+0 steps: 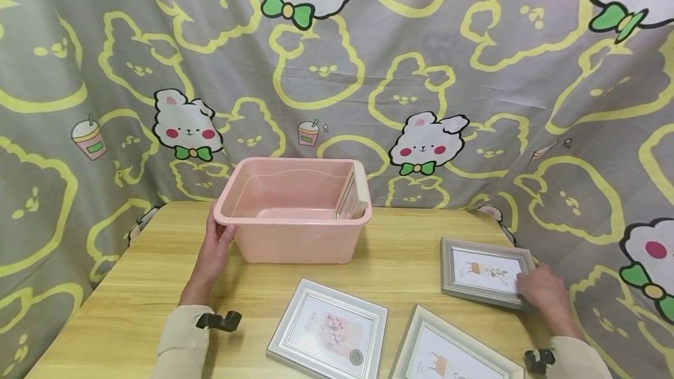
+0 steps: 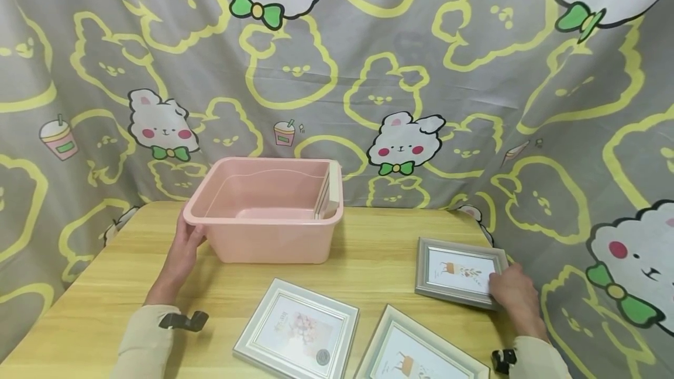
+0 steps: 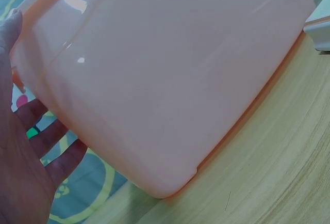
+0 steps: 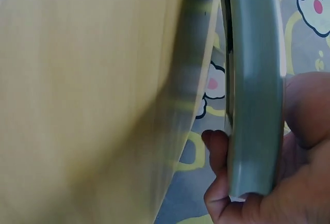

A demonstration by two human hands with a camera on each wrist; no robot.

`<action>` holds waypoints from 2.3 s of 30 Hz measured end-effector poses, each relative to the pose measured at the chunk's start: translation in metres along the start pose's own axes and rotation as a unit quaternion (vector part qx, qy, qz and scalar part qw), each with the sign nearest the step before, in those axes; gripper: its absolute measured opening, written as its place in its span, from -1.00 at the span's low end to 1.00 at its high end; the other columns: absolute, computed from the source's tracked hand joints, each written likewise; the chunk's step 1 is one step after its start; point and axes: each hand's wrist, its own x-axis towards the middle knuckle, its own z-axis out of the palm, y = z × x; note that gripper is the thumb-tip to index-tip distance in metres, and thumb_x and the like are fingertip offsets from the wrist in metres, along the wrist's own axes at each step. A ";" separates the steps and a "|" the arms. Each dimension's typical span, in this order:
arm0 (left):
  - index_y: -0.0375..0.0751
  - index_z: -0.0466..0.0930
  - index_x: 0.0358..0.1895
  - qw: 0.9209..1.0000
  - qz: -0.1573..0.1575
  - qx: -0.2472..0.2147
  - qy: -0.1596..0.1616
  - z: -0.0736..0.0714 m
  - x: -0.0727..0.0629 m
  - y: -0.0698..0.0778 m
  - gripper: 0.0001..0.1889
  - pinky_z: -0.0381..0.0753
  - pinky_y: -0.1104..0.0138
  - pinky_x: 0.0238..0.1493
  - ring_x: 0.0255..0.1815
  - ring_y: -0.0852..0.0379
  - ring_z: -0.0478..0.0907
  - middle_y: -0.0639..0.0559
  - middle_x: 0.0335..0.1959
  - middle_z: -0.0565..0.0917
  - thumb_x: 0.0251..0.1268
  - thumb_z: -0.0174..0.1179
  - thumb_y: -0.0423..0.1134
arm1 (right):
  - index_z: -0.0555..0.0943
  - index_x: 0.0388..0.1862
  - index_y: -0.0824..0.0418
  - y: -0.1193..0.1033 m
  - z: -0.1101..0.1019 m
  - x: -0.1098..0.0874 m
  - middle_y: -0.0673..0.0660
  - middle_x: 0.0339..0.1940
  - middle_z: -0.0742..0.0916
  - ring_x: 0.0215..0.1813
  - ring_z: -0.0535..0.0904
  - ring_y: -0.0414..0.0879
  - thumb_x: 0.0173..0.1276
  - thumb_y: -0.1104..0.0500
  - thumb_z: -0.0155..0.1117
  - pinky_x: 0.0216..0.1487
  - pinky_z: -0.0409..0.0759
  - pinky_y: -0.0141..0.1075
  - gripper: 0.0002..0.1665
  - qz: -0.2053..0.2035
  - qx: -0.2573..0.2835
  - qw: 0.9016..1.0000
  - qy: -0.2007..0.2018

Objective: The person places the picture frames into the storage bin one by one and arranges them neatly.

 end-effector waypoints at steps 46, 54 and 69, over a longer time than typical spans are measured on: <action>0.29 -0.30 0.55 1.000 -0.003 0.003 0.004 0.001 0.000 0.000 -0.30 0.20 0.75 0.18 0.52 -0.09 0.04 -0.16 0.55 0.05 0.55 -0.13 -0.20 | 0.11 0.45 0.47 -0.033 -0.048 -0.008 0.57 0.18 0.44 0.10 0.42 0.40 0.41 0.01 0.00 -0.05 0.42 0.09 -0.20 -0.026 0.089 0.995 0.022; 0.28 -0.31 0.55 1.000 -0.009 0.004 0.005 0.000 -0.001 0.001 -0.30 0.20 0.75 0.16 0.53 -0.12 0.03 -0.15 0.55 0.06 0.55 -0.13 -0.19 | 0.09 0.47 0.46 -0.037 -0.048 -0.009 0.57 0.20 0.42 0.11 0.40 0.39 0.39 0.02 -0.01 -0.03 0.41 0.12 -0.19 -0.023 0.096 0.995 0.020; 0.25 -0.32 0.56 1.000 -0.008 0.004 0.004 0.000 -0.001 0.001 -0.30 0.21 0.75 0.16 0.51 -0.15 0.06 -0.20 0.54 0.07 0.55 -0.13 -0.18 | -0.12 0.56 0.34 -0.049 -0.055 -0.011 0.61 0.32 0.27 0.17 0.34 0.41 0.44 0.01 -0.09 -0.09 0.44 0.00 -0.14 -0.040 0.164 0.985 -0.030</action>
